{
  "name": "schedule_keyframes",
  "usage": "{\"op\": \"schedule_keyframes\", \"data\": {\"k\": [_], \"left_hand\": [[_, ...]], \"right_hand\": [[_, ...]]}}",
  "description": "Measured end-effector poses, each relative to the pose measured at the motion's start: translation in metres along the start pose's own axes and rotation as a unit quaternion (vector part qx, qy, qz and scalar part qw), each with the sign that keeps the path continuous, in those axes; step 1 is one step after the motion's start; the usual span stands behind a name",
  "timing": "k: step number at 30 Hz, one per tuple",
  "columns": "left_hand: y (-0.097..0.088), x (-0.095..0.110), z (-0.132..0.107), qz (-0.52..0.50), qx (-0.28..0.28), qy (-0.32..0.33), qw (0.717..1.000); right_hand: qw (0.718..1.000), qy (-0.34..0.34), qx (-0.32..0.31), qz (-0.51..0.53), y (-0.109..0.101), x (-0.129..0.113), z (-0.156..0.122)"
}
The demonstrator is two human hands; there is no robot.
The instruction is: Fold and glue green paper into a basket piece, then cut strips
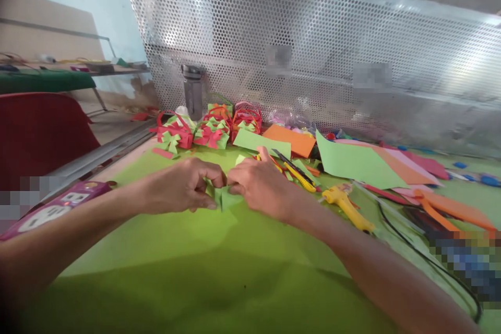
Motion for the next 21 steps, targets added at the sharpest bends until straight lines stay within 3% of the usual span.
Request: {"op": "schedule_keyframes", "data": {"k": [8,12,17,21], "left_hand": [[0.022,-0.017,0.004,-0.029,-0.063,-0.059,0.996],[0.024,-0.022,0.005,-0.029,-0.057,-0.076,0.995],[0.020,-0.017,0.008,-0.006,-0.030,-0.043,0.999],[0.020,-0.021,0.009,0.007,-0.020,-0.043,0.999]], "right_hand": [[1.000,-0.012,0.009,0.025,-0.001,-0.003,0.000],[0.999,0.001,0.006,0.035,0.000,0.000,0.001],[0.999,0.010,0.002,0.038,0.002,0.000,0.001],[0.997,0.016,-0.037,0.058,0.012,0.008,-0.002]]}}
Point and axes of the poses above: each hand's wrist, its own z-axis towards the middle knuckle, its own y-axis out of the palm, x = y × z, the point moved 10 cm from there along z, towards the middle knuckle, and after that the axes turned 1 degree about -z, right-handed, at the moved point
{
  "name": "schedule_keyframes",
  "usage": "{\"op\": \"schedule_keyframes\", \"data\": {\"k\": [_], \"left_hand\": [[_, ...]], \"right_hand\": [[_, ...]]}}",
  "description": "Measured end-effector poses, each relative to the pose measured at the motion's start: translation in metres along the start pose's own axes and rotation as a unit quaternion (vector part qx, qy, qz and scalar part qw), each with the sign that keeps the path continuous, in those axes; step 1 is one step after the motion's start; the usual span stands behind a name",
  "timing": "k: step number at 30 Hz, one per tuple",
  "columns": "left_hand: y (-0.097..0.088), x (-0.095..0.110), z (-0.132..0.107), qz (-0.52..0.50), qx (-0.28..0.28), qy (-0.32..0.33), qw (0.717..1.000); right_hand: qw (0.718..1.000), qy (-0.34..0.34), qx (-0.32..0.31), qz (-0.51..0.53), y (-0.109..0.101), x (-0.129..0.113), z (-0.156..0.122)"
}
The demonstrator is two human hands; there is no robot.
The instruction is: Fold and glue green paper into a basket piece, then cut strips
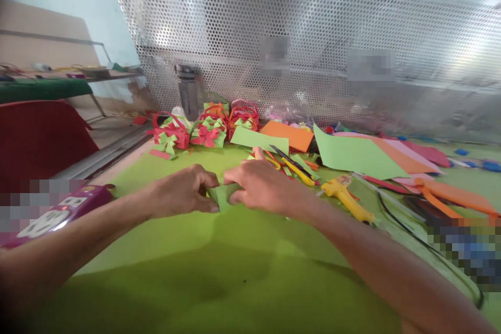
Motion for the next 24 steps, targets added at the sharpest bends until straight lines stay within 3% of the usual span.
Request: {"op": "schedule_keyframes", "data": {"k": [9,16,24], "left_hand": [[0.009,0.009,0.000,0.020,-0.009,0.030,0.999],[0.008,0.012,-0.001,0.020,0.007,0.032,0.999],[0.014,0.013,0.001,-0.024,-0.019,0.067,0.997]], "right_hand": [[0.998,0.014,-0.059,0.007,0.012,-0.004,-0.002],[0.999,0.011,-0.040,0.011,0.010,-0.002,-0.003],[0.999,0.004,-0.045,0.008,0.013,-0.002,-0.002]]}}
Point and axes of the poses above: each hand's wrist, its own z-axis towards the middle knuckle, its own y-axis out of the palm, x = y × z, the point moved 10 cm from there along z, towards the middle knuckle, and after that the axes turned 1 degree about -z, right-handed, at the moved point
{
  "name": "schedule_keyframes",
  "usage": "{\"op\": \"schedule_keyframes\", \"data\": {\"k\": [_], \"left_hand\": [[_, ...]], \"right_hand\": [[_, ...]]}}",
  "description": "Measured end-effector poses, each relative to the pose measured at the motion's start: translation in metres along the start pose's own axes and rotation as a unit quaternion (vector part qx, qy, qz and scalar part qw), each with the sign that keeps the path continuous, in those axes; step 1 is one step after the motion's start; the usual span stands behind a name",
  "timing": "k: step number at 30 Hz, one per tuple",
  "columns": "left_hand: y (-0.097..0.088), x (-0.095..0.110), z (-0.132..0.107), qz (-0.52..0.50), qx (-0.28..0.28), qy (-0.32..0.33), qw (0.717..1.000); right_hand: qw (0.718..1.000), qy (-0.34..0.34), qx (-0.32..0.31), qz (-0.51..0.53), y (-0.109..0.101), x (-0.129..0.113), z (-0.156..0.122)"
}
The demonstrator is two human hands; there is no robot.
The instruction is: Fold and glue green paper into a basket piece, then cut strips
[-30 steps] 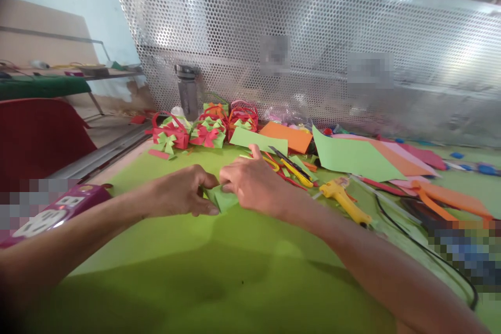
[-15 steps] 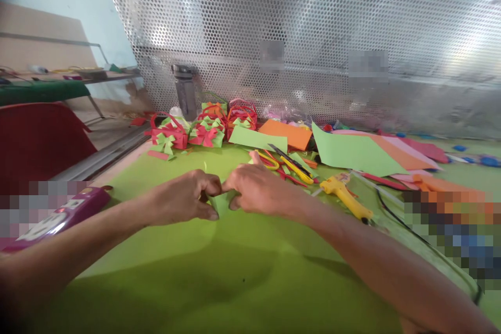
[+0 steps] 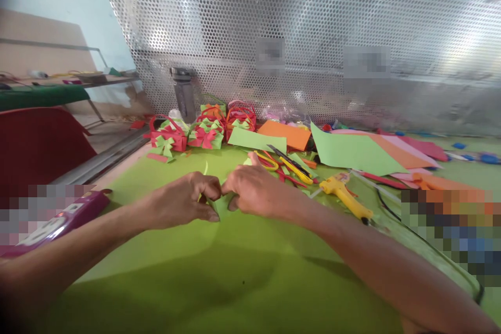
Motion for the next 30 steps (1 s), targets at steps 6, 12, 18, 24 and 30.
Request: {"op": "schedule_keyframes", "data": {"k": [6,12,18,24,30], "left_hand": [[0.003,0.003,-0.002,-0.016,-0.022,0.021,0.999],[0.003,0.018,-0.006,0.002,-0.056,0.065,0.996],[-0.009,0.027,-0.009,0.065,-0.034,0.082,0.994],[-0.017,-0.002,-0.008,0.133,0.048,-0.029,0.990],[-0.013,-0.005,-0.007,0.169,0.085,-0.049,0.981]], "right_hand": [[1.000,-0.003,0.001,0.006,0.001,-0.002,-0.001],[1.000,-0.007,0.009,0.015,0.003,0.000,-0.004],[1.000,0.000,0.023,0.006,0.000,0.003,-0.004],[1.000,0.013,0.007,0.002,-0.002,-0.002,-0.003],[1.000,0.012,0.011,-0.013,-0.001,-0.006,-0.003]]}}
Point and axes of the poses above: each hand's wrist, its own z-axis towards the middle knuckle, its own y-axis out of the palm, x = y × z, the point moved 10 cm from there along z, towards the middle knuckle, and after that the axes turned 1 degree about -z, right-handed, at the moved point
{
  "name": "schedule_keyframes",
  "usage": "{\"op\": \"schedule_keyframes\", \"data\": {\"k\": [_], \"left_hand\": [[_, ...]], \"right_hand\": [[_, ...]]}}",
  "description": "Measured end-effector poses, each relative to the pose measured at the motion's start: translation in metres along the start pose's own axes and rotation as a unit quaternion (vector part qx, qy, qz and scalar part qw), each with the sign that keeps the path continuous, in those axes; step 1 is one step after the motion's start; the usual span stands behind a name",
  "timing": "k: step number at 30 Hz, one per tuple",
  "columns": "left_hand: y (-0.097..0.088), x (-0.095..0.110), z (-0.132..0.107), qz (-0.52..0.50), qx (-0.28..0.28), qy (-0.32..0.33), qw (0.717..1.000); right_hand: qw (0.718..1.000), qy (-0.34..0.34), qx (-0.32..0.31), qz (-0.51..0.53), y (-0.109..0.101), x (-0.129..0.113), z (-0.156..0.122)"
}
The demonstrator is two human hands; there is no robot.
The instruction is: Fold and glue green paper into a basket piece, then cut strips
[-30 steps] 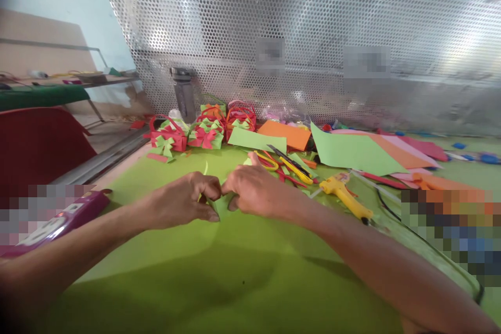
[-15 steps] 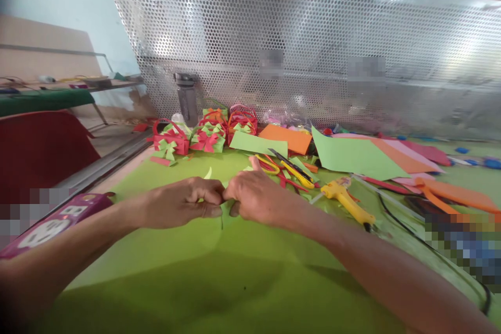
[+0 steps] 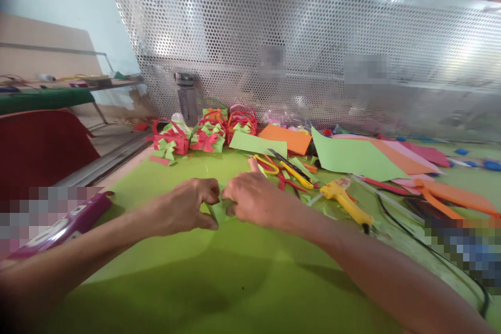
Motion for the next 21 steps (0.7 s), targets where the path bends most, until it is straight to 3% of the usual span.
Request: {"op": "schedule_keyframes", "data": {"k": [9,14,21], "left_hand": [[-0.006,0.008,0.002,0.021,0.039,0.033,0.998],[-0.006,0.002,0.005,-0.022,0.021,0.003,1.000],[-0.015,-0.002,0.005,-0.071,-0.001,0.008,0.997]], "right_hand": [[1.000,0.009,0.010,0.011,-0.003,0.007,0.003],[1.000,0.008,0.011,0.026,-0.001,0.013,0.005],[0.998,-0.004,-0.006,0.057,0.003,0.012,0.004]]}}
Point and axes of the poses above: each hand's wrist, its own z-axis towards the middle knuckle, its own y-axis out of the palm, x = y × z, the point moved 10 cm from there along z, towards the middle knuckle, and after that the axes turned 1 degree about -z, right-handed, at the moved point
